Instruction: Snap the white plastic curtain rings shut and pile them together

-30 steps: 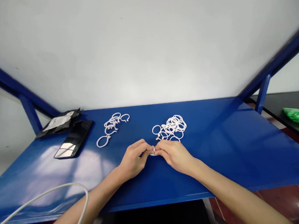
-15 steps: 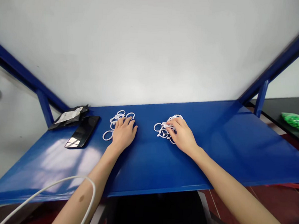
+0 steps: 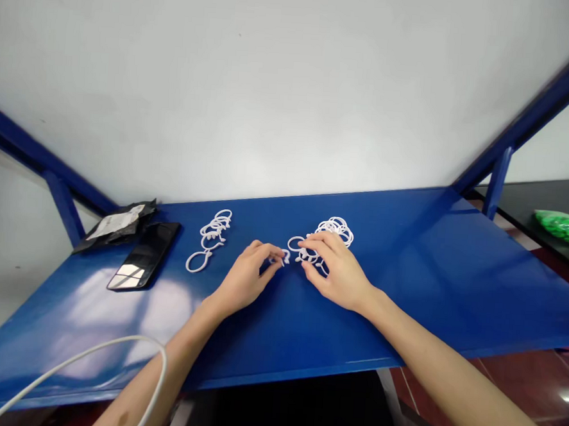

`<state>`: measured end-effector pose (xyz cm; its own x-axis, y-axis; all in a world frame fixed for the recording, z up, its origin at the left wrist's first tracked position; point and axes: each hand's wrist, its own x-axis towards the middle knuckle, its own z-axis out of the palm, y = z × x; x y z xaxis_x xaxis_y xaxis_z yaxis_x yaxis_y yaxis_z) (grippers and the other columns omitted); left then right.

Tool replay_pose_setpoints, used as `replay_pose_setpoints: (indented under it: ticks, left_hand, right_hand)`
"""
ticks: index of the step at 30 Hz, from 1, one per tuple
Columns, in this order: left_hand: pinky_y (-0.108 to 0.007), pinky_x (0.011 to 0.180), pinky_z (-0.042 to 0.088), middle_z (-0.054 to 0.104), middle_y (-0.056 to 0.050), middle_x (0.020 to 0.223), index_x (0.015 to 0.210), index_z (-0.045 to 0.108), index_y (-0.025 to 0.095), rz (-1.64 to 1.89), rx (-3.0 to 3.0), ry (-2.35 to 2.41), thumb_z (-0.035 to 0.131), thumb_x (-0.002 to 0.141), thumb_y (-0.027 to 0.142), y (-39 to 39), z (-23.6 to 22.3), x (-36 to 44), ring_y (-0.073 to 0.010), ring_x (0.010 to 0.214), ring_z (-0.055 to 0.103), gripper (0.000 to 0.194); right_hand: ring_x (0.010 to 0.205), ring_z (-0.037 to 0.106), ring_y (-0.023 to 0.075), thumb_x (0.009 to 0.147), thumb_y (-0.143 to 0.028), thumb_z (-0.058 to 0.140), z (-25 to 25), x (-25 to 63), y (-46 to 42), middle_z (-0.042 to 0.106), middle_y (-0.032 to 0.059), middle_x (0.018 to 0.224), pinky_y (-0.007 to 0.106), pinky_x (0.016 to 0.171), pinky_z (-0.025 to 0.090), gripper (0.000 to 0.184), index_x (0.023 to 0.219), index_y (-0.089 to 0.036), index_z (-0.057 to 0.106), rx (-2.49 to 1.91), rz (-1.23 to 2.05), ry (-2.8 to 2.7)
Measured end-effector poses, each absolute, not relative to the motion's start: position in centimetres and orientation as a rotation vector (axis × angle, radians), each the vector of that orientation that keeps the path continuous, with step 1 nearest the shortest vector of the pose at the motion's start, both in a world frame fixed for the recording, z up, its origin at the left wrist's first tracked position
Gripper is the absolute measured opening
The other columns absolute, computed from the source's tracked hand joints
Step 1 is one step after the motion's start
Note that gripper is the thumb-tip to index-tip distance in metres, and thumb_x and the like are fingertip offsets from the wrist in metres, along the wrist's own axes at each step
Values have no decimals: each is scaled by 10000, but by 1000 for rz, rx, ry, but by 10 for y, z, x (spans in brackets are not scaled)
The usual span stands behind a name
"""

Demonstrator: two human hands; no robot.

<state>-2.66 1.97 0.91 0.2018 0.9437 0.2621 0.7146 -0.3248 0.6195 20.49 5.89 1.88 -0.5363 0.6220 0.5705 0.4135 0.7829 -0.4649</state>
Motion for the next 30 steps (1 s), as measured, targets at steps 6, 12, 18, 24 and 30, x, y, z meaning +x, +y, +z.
replay_pose_setpoints:
  ticks: [6, 12, 18, 24, 30]
  left_hand:
    - [-275, 771, 545, 706, -12, 928, 963, 638, 206, 1089, 1598, 1223, 655, 924, 336, 6, 24, -11, -145, 832, 672, 137]
    - [-269, 755, 569, 737, -24, 917, 955, 700, 195, 1143, 1612, 1267, 673, 915, 328, 6, 22, -9, -143, 797, 691, 141]
    - [-245, 707, 550, 729, -13, 866, 958, 715, 213, 1193, 2044, 1367, 662, 934, 234, 3, 17, -8, -130, 759, 681, 62]
    - [-274, 706, 524, 713, -13, 799, 939, 653, 201, 1330, 2532, 1217, 559, 960, 76, 4, 5, -7, -146, 766, 614, 158]
    - [-305, 708, 485, 732, -26, 825, 958, 622, 187, 1372, 2787, 1190, 529, 926, -6, -1, 3, -3, -168, 789, 602, 217]
  right_hand:
    - [999, 674, 214, 1025, -260, 554, 17, 198, 50, 725, 72, 1081, 373, 881, 552, 139, 1101, -210, 659, -647, 577, -2264]
    - [869, 665, 177, 1036, -281, 560, 20, 198, 48, 733, 29, 935, 310, 803, 510, 147, 1013, -212, 687, -739, 701, -2190]
    - [860, 651, 182, 1027, -289, 574, 17, 198, 48, 740, 25, 914, 307, 761, 487, 151, 977, -214, 694, -756, 741, -2248]
    - [867, 658, 176, 999, -228, 611, 12, 199, 50, 745, 9, 917, 308, 800, 492, 100, 945, -221, 695, -747, 794, -2315]
    - [768, 674, 147, 1008, -213, 576, 14, 201, 48, 743, 4, 882, 266, 735, 489, 150, 920, -213, 697, -738, 816, -2358]
